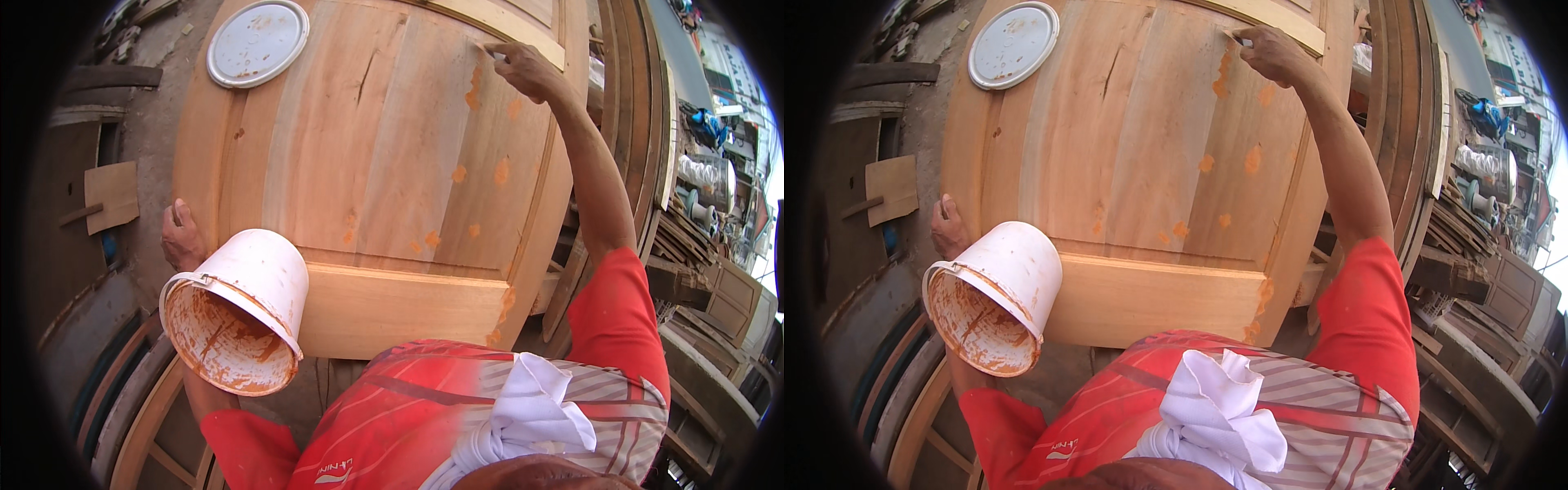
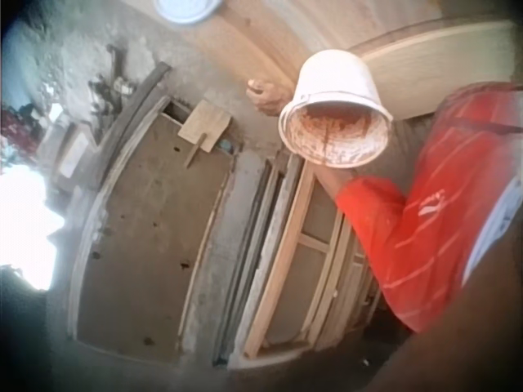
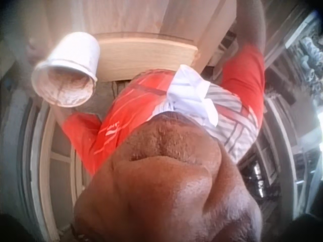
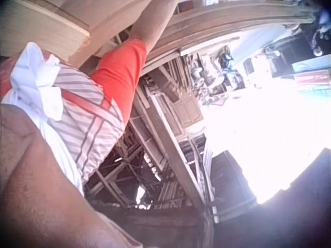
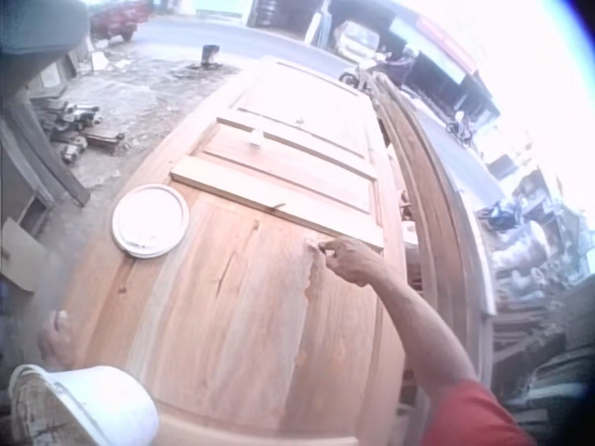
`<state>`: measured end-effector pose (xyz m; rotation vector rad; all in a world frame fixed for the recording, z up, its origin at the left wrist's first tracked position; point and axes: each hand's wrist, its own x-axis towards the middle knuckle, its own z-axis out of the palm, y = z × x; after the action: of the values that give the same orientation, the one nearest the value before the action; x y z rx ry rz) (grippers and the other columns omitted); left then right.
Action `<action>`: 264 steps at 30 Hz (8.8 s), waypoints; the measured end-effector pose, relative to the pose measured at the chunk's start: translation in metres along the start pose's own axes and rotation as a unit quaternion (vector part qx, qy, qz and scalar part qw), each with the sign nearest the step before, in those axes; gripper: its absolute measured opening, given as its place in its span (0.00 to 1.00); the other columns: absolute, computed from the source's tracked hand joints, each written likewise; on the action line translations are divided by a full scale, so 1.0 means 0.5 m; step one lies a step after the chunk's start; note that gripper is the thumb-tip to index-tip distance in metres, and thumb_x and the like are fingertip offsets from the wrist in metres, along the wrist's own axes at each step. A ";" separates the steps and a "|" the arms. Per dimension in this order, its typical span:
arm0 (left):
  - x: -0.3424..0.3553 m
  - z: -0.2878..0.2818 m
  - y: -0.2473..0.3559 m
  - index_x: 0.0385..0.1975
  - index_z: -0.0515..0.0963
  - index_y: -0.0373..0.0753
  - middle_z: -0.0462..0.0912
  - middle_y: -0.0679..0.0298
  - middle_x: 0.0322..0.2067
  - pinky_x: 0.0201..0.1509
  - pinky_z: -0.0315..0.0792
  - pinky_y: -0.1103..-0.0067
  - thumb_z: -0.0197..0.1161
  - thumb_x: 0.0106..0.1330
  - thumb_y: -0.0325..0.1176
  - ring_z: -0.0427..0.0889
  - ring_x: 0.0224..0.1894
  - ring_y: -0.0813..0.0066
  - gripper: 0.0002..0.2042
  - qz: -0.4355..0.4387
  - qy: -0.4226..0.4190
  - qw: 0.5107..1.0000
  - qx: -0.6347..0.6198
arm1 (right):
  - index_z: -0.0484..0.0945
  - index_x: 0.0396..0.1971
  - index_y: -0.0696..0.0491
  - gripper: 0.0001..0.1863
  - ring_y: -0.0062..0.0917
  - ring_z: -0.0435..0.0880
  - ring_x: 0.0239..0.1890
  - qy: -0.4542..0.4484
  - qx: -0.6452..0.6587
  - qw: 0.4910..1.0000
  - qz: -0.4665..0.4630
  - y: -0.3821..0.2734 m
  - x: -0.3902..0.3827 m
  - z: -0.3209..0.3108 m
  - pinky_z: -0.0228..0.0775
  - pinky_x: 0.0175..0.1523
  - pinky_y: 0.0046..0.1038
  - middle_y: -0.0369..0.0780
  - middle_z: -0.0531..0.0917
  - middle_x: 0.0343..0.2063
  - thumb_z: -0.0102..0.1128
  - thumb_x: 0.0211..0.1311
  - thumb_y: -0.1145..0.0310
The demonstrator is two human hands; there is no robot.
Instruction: The person holds a bucket of orange wood filler in one hand and uses a putty knife in the other to apply the filler to a wooden door. They repeatedly scoop filler from the bucket and spread it across the door's surface, focusing on filling gaps and imperfections.
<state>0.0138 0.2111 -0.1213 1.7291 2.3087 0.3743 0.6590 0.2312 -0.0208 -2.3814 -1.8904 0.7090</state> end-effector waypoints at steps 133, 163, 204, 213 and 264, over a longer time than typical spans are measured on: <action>-0.103 -0.138 -0.020 0.61 0.74 0.31 0.82 0.49 0.54 0.65 0.75 0.60 0.43 0.82 0.55 0.81 0.58 0.56 0.30 -0.019 -0.187 0.673 -0.716 | 0.77 0.34 0.57 0.27 0.16 0.76 0.19 -0.113 0.402 0.901 0.121 -0.274 -0.594 0.134 0.62 0.19 0.22 0.34 0.75 0.19 0.48 0.82 0.47; -0.423 -0.337 0.086 0.68 0.73 0.28 0.77 0.51 0.67 0.76 0.63 0.67 0.49 0.79 0.33 0.72 0.72 0.61 0.23 0.229 -0.120 0.763 -0.592 | 0.88 0.39 0.55 0.11 0.43 0.89 0.44 -0.258 -0.099 0.910 -0.310 -0.784 -0.572 0.187 0.80 0.49 0.44 0.47 0.90 0.39 0.60 0.65 0.66; -0.472 -0.346 0.107 0.66 0.75 0.28 0.80 0.51 0.64 0.72 0.68 0.71 0.50 0.82 0.36 0.77 0.67 0.64 0.22 0.144 -0.120 0.791 -0.582 | 0.82 0.36 0.59 0.13 0.45 0.83 0.30 -0.138 0.106 0.950 -0.260 -0.638 -0.670 0.094 0.73 0.40 0.44 0.50 0.82 0.25 0.58 0.72 0.64; -0.417 -0.305 0.008 0.60 0.76 0.24 0.84 0.49 0.55 0.61 0.78 0.71 0.44 0.84 0.47 0.84 0.55 0.65 0.27 -0.021 -0.137 0.781 -0.609 | 0.80 0.35 0.59 0.18 0.36 0.80 0.26 -0.043 0.156 0.975 -0.150 -0.600 -0.700 0.148 0.70 0.35 0.40 0.46 0.80 0.23 0.58 0.76 0.57; -0.234 -0.050 -0.111 0.66 0.70 0.31 0.82 0.47 0.59 0.65 0.75 0.67 0.60 0.77 0.50 0.82 0.61 0.56 0.29 0.010 -0.114 0.663 -0.740 | 0.83 0.63 0.38 0.24 0.29 0.80 0.37 -0.003 -0.188 0.968 -0.168 0.025 -0.234 0.104 0.75 0.46 0.36 0.39 0.79 0.33 0.59 0.71 0.74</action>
<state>-0.0122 0.0820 -0.1129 0.7602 0.9474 1.3945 0.6325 0.1057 -0.0316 -2.1384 -2.5375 0.3573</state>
